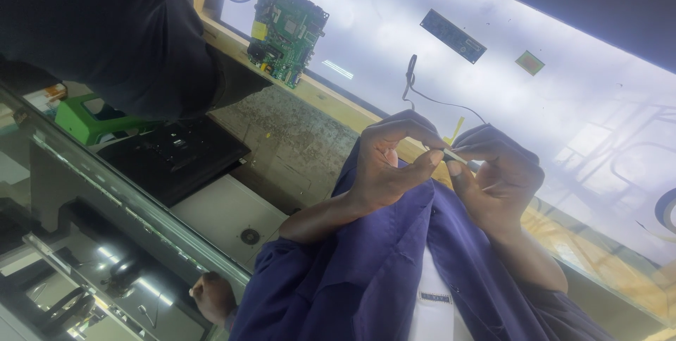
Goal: Repairing a ribbon cable by applying tape and connecting it to a circuit board on a backlit workbench.
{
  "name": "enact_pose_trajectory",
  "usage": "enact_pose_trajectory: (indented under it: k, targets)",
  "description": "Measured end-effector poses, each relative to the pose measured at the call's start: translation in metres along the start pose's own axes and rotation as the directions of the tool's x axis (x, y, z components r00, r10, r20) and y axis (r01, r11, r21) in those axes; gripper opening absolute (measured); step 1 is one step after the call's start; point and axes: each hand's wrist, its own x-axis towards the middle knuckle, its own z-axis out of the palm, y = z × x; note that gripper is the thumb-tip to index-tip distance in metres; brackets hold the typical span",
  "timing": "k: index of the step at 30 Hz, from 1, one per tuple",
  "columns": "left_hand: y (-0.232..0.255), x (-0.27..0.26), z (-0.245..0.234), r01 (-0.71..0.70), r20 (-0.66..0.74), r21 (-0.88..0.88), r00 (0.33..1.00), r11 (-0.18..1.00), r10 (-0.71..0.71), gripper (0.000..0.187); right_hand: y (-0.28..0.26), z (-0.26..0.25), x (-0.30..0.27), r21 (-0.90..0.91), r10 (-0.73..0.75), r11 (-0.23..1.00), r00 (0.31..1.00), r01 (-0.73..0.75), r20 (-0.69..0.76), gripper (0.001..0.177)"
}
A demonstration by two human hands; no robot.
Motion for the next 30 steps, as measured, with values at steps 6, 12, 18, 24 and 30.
enact_pose_trajectory:
  k: [6,12,18,24,30]
  targets:
    - [-0.001,-0.001,-0.001,0.013,-0.004,-0.015,1.000,1.000,-0.013,0.012,0.002,-0.001,-0.002,-0.024,0.020,1.000,1.000,-0.020,0.001,0.013]
    - [-0.006,-0.002,-0.001,0.015,-0.027,-0.042,1.000,0.999,-0.017,0.012,0.002,0.000,0.000,-0.029,0.014,0.999,1.000,-0.014,0.022,0.016]
    - [-0.006,-0.002,-0.001,0.031,-0.041,-0.045,0.999,0.999,-0.033,0.012,0.001,0.002,-0.001,-0.026,0.020,0.999,1.000,-0.020,0.013,0.017]
    - [-0.010,-0.003,-0.001,0.066,-0.092,-0.072,0.993,0.995,-0.073,0.007,0.005,-0.001,-0.004,0.021,0.047,0.999,0.998,-0.048,0.048,0.014]
    - [-0.012,-0.002,0.000,0.085,-0.117,-0.100,0.988,0.991,-0.096,0.005,0.008,-0.004,-0.006,0.028,0.078,0.996,0.996,-0.080,0.052,0.018]
